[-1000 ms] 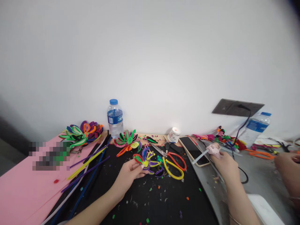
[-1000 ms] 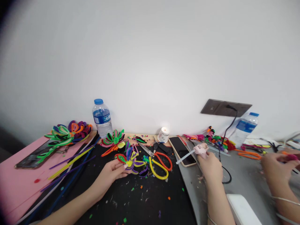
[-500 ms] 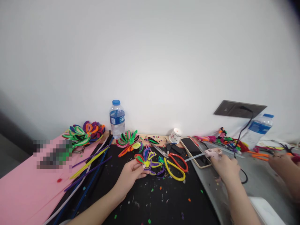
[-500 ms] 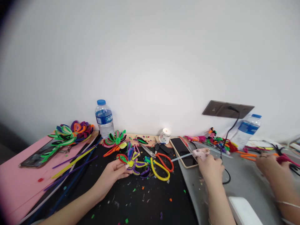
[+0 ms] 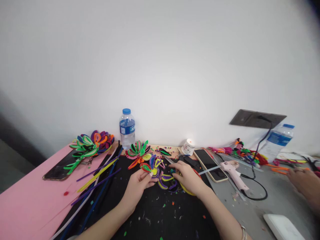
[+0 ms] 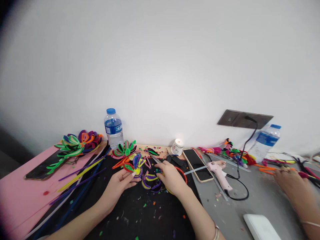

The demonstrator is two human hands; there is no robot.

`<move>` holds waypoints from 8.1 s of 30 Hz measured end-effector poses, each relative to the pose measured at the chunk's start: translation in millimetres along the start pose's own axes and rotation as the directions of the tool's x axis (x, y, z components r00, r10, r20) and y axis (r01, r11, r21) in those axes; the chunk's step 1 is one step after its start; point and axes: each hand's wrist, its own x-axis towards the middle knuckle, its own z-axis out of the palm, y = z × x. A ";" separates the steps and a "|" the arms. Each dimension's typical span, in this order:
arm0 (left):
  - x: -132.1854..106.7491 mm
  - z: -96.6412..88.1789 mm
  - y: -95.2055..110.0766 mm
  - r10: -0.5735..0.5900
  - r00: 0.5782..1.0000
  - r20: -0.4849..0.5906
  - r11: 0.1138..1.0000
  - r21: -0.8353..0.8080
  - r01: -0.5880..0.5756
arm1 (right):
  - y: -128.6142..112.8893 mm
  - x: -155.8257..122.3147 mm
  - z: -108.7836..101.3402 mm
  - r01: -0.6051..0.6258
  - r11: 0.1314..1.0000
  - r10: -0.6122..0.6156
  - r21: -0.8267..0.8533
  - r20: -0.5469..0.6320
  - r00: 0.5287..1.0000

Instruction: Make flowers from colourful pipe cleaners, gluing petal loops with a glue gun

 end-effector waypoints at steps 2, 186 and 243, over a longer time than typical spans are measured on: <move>0.1 -0.2 -0.7 0.000 1.000 -0.002 1.000 -0.001 0.000 | 1.1 8.7 6.5 0.042 0.999 -0.042 0.005 -0.018 0.999; 6.3 -2.6 3.4 0.009 0.978 -0.207 0.994 -0.100 -0.031 | -7.9 -9.2 22.9 0.042 0.999 -0.037 0.010 -0.317 0.948; -0.4 0.6 -0.7 -0.036 0.999 -0.038 0.999 -0.007 0.036 | -9.1 -3.4 21.5 0.054 0.966 0.027 0.252 -0.305 0.952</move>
